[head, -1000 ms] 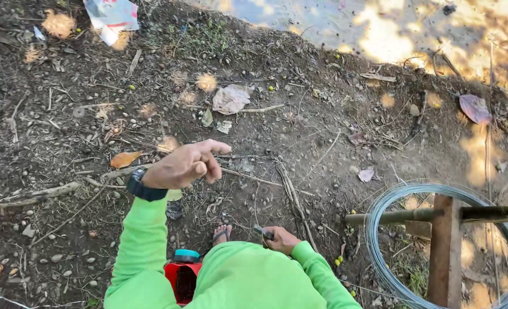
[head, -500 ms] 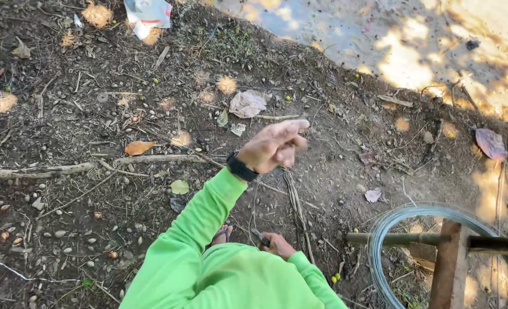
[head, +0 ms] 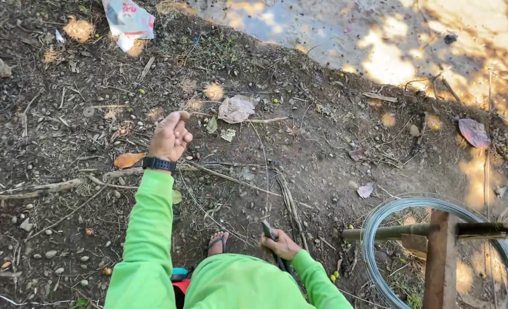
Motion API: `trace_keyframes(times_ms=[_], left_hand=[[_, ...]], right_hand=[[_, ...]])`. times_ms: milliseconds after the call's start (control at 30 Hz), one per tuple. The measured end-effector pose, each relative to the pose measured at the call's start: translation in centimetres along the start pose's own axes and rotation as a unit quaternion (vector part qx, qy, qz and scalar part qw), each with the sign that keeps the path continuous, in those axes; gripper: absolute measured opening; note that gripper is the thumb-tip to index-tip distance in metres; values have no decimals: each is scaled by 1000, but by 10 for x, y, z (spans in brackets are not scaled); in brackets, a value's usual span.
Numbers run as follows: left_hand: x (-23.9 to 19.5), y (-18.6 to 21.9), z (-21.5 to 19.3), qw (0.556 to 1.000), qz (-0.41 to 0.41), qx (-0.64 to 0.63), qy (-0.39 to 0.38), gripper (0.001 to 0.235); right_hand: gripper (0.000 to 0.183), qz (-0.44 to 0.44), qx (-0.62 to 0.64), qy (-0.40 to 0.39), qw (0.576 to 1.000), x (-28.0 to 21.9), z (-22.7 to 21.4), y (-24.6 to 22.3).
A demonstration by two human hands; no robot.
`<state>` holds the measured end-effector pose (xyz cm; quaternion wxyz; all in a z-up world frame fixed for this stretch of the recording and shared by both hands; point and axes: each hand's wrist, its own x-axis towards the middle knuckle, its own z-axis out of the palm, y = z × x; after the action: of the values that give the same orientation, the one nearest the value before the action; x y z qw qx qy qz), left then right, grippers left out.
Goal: The recorder prepares lengths of wire by unspooling it from a coil and using pliers to cut it.
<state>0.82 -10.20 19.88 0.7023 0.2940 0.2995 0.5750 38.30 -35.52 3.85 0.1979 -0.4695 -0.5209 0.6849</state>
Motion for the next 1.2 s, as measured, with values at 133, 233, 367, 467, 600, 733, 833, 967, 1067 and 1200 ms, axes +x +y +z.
trace_keyframes(times_ms=[133,233,367,467,600,733,833,967,1067,1200], left_hand=[[4,-14,-17,990,88,-109,36,20],[-3,-1,-21,973,137,-151,109,17],[-8,-7,-35,965,146,-154,151,15],[-13,-18,-42,957,160,-177,164,17],[-12,-18,-42,969,137,-138,154,15],[-10,-15,-56,955,183,-128,196,13],[-8,-11,-54,939,224,-133,226,22],[-4,-18,-73,912,248,-93,312,21],[-1,-22,-89,922,230,-176,256,21],[3,-25,-93,923,214,-177,268,21]], right_hand=[[13,-37,24,-26,999,27,8,-33],[10,-56,-4,-7,998,42,9,-16],[9,9,-67,63,996,43,4,-13],[9,43,-163,123,978,35,12,-20],[9,-29,-236,253,938,34,10,-24],[11,-66,-162,152,973,30,-3,-1],[13,-59,-13,-19,998,22,1,3],[11,-15,17,-65,998,5,23,-19],[8,-36,4,-14,999,10,28,-6],[7,-150,-207,223,941,20,25,-6]])
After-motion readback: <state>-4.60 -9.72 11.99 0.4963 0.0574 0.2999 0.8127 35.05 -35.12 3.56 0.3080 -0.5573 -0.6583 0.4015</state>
